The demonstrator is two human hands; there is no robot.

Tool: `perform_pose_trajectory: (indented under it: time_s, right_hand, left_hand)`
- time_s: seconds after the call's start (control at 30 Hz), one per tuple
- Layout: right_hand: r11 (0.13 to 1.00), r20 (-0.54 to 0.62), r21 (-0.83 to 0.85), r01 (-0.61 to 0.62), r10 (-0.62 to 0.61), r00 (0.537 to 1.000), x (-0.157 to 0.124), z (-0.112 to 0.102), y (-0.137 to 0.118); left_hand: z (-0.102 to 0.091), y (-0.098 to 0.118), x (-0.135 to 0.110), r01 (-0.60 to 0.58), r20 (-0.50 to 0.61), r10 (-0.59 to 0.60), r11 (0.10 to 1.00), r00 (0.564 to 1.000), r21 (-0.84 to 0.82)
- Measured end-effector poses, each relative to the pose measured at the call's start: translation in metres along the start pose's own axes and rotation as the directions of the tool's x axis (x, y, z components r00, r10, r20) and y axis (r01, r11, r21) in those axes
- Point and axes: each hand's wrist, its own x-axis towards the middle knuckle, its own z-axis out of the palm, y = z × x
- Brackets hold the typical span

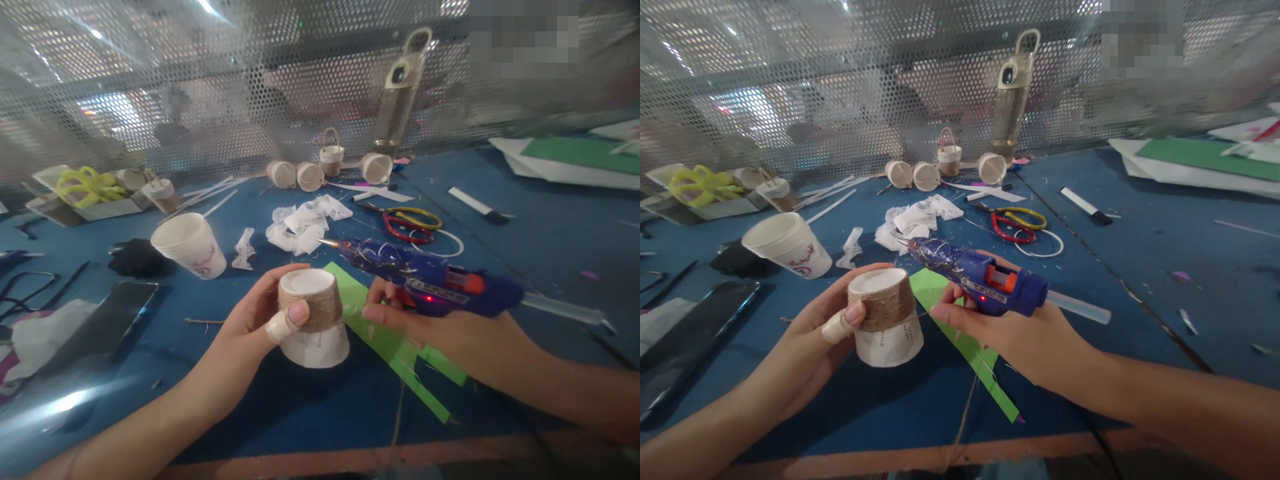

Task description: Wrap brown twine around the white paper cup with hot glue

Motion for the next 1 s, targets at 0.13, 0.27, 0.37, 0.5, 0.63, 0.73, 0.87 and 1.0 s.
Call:
perform_pose_trajectory:
  time_s: [0.13, 0.27, 0.37, 0.5, 0.63, 0.73, 0.87, 1.0]
  right_hand:
    - [0.993, 0.041, -0.083, -0.087, 0.091, 0.995, 0.000, -0.002, -0.009]
    - [0.979, 0.053, -0.142, -0.147, 0.156, 0.986, 0.000, -0.004, -0.007]
    - [0.975, 0.069, -0.142, -0.171, 0.182, 0.981, 0.000, -0.005, -0.004]
    - [0.993, 0.051, -0.046, -0.107, 0.109, 0.993, -0.003, -0.002, -0.001]
    - [0.999, 0.020, -0.010, -0.040, 0.040, 0.999, -0.003, 0.001, 0.000]
    - [0.995, 0.043, -0.096, -0.021, 0.026, 0.999, -0.001, -0.003, 0.001]
    - [0.986, 0.089, -0.159, -0.048, 0.062, 0.994, 0.004, -0.005, -0.005]
    - [0.993, -0.010, 0.086, -0.079, 0.080, 0.997, 0.005, 0.001, -0.014]
  left_hand:
    - [0.001, 0.001, 0.000, 0.016, 0.005, -0.016, 1.000, 1.000, -0.007]
    - [0.001, 0.001, 0.000, 0.021, 0.023, -0.021, 1.000, 1.000, -0.013]
    - [0.001, 0.000, 0.001, 0.024, 0.036, -0.023, 1.000, 0.999, -0.017]
    - [0.000, -0.002, 0.000, 0.021, 0.052, -0.020, 1.000, 0.998, -0.021]
    - [-0.001, -0.001, -0.001, 0.021, 0.084, -0.020, 1.000, 0.996, -0.014]
    - [-0.001, -0.001, -0.001, 0.031, 0.088, -0.030, 0.999, 0.996, -0.007]
    - [-0.001, -0.002, -0.001, 0.020, 0.093, -0.019, 1.000, 0.995, -0.013]
    - [0.000, -0.003, -0.001, 0.003, 0.105, -0.002, 1.000, 0.994, -0.008]
